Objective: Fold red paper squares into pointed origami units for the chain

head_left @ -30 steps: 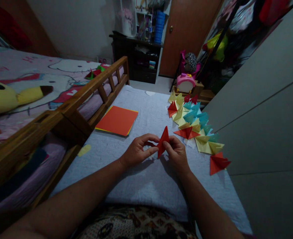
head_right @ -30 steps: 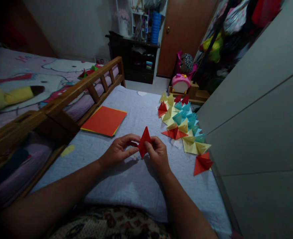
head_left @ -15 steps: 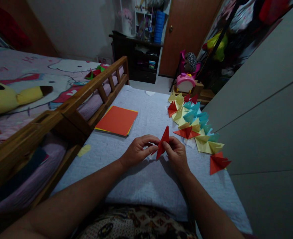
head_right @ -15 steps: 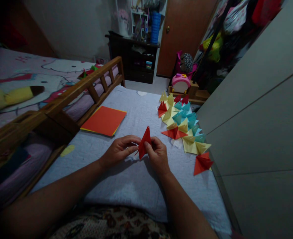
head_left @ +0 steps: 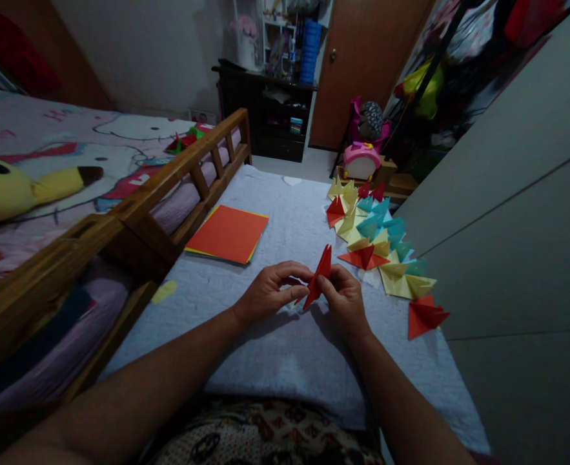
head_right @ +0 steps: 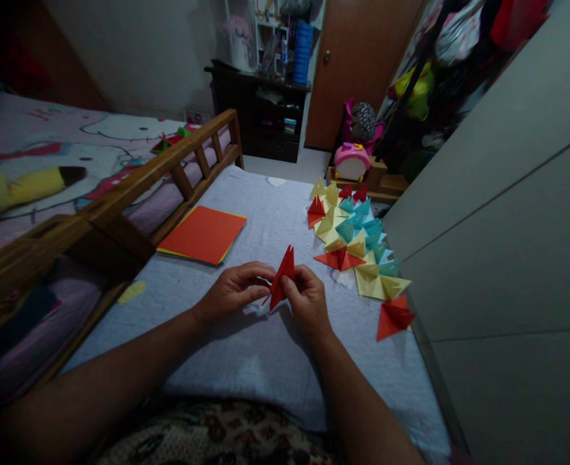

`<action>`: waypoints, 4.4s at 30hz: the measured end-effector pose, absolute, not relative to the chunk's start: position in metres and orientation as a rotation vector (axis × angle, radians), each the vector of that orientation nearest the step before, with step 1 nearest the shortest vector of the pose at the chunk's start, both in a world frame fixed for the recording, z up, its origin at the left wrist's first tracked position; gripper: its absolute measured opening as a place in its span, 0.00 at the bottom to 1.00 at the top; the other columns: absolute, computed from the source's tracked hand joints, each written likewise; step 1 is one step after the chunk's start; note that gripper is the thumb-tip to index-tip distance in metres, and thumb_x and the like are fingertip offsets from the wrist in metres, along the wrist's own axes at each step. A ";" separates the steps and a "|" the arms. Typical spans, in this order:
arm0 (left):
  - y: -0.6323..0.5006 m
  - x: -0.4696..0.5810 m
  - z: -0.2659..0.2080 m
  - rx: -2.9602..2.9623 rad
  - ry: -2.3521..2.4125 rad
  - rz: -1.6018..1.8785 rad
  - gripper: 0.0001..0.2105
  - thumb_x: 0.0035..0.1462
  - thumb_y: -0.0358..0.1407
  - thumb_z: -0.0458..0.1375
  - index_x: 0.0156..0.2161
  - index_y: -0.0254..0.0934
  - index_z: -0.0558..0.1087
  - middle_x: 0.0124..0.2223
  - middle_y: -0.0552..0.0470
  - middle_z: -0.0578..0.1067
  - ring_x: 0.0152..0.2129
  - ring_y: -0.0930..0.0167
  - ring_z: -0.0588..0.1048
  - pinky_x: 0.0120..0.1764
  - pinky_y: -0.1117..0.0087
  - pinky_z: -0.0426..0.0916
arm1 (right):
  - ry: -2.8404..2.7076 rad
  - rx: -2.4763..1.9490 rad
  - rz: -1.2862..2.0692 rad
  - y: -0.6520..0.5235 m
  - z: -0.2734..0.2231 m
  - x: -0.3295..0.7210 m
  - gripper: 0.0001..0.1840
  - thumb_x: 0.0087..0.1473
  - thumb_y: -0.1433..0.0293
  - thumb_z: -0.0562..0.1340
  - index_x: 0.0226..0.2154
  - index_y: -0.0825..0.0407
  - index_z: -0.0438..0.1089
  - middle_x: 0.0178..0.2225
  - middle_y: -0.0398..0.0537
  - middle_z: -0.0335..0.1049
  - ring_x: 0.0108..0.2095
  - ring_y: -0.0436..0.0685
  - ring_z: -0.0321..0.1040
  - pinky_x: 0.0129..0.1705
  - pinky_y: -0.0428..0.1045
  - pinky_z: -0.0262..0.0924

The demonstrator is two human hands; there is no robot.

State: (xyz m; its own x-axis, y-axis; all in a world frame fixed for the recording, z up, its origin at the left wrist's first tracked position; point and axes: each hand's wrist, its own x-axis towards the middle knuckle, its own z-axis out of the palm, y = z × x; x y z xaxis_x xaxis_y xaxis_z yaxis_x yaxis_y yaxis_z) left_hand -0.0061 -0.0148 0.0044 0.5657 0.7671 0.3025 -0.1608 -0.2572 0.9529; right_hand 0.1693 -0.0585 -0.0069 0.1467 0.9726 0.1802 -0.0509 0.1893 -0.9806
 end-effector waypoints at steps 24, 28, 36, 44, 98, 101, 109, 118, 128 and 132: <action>-0.019 -0.002 0.001 1.458 0.684 0.970 0.06 0.55 0.34 0.63 0.38 0.34 0.76 0.36 0.50 0.78 0.32 0.71 0.76 0.38 0.69 0.72 | -1.284 -1.101 1.004 -0.061 -0.011 0.167 0.06 0.56 0.63 0.65 0.34 0.49 0.74 0.30 0.43 0.73 0.30 0.53 0.67 0.35 0.48 0.64; -0.018 -0.003 0.002 1.470 0.654 0.944 0.07 0.56 0.36 0.64 0.38 0.35 0.76 0.37 0.49 0.77 0.33 0.70 0.76 0.39 0.67 0.73 | -1.356 -1.114 0.941 -0.062 -0.016 0.169 0.06 0.58 0.64 0.64 0.33 0.49 0.73 0.30 0.43 0.71 0.31 0.53 0.66 0.36 0.49 0.64; -0.014 -0.003 -0.005 1.419 0.526 0.934 0.06 0.54 0.35 0.66 0.33 0.38 0.73 0.48 0.46 0.76 0.47 0.65 0.74 0.51 0.61 0.69 | -1.499 -1.065 0.879 -0.063 -0.004 0.168 0.05 0.58 0.67 0.62 0.34 0.48 0.75 0.30 0.43 0.71 0.32 0.54 0.68 0.36 0.49 0.63; -0.013 -0.004 0.000 1.488 0.591 0.981 0.09 0.54 0.38 0.67 0.33 0.37 0.73 0.36 0.51 0.74 0.35 0.69 0.72 0.42 0.66 0.67 | -1.494 -1.107 0.864 -0.064 -0.002 0.167 0.04 0.57 0.66 0.63 0.34 0.48 0.74 0.30 0.44 0.71 0.30 0.53 0.67 0.34 0.49 0.63; -0.008 0.002 -0.011 1.564 0.942 0.869 0.14 0.63 0.35 0.52 0.53 0.40 0.62 0.25 0.62 0.66 0.20 0.75 0.65 0.27 0.75 0.58 | -1.412 -1.452 0.787 -0.055 -0.011 0.167 0.13 0.58 0.61 0.59 0.26 0.50 0.65 0.21 0.37 0.62 0.23 0.50 0.56 0.28 0.47 0.51; -0.008 0.002 -0.009 1.728 1.065 0.826 0.13 0.64 0.33 0.49 0.53 0.39 0.61 0.25 0.61 0.65 0.21 0.73 0.67 0.29 0.73 0.59 | -1.423 -1.483 0.738 -0.054 -0.012 0.167 0.09 0.58 0.63 0.60 0.29 0.49 0.66 0.23 0.39 0.65 0.25 0.51 0.59 0.30 0.47 0.52; -0.011 0.004 -0.013 2.190 1.392 0.556 0.14 0.62 0.30 0.51 0.53 0.38 0.64 0.30 0.53 0.73 0.29 0.66 0.74 0.32 0.69 0.62 | -1.706 -1.653 0.434 -0.047 -0.024 0.169 0.04 0.56 0.68 0.59 0.29 0.48 0.67 0.27 0.43 0.68 0.30 0.55 0.62 0.36 0.50 0.53; -0.008 -0.001 -0.017 2.655 1.110 0.576 0.06 0.62 0.29 0.57 0.41 0.38 0.76 0.42 0.47 0.77 0.41 0.63 0.70 0.44 0.63 0.66 | -1.920 -1.754 0.258 -0.044 -0.029 0.171 0.09 0.60 0.70 0.59 0.33 0.50 0.75 0.35 0.50 0.71 0.39 0.60 0.61 0.44 0.54 0.54; -0.013 -0.003 -0.023 2.669 0.912 0.519 0.09 0.64 0.28 0.54 0.42 0.35 0.77 0.41 0.47 0.79 0.40 0.65 0.75 0.44 0.66 0.69 | -2.075 -1.489 0.328 -0.048 -0.025 0.177 0.14 0.60 0.75 0.57 0.43 0.47 0.76 0.47 0.45 0.77 0.49 0.61 0.62 0.55 0.58 0.50; -0.015 -0.003 -0.022 2.715 0.952 0.470 0.09 0.64 0.28 0.53 0.38 0.34 0.77 0.38 0.47 0.79 0.37 0.66 0.76 0.41 0.67 0.70 | -2.113 -1.548 0.347 -0.048 -0.024 0.177 0.18 0.61 0.74 0.55 0.49 0.45 0.74 0.52 0.44 0.76 0.55 0.63 0.60 0.59 0.60 0.46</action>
State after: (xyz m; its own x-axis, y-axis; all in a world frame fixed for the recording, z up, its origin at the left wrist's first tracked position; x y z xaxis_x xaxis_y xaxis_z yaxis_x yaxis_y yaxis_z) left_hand -0.0032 -0.0145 -0.0216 0.7382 0.6366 0.2231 0.5641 -0.7640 0.3132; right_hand 0.1771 -0.0476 -0.0244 -0.2331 0.9426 0.2389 0.8168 0.3231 -0.4779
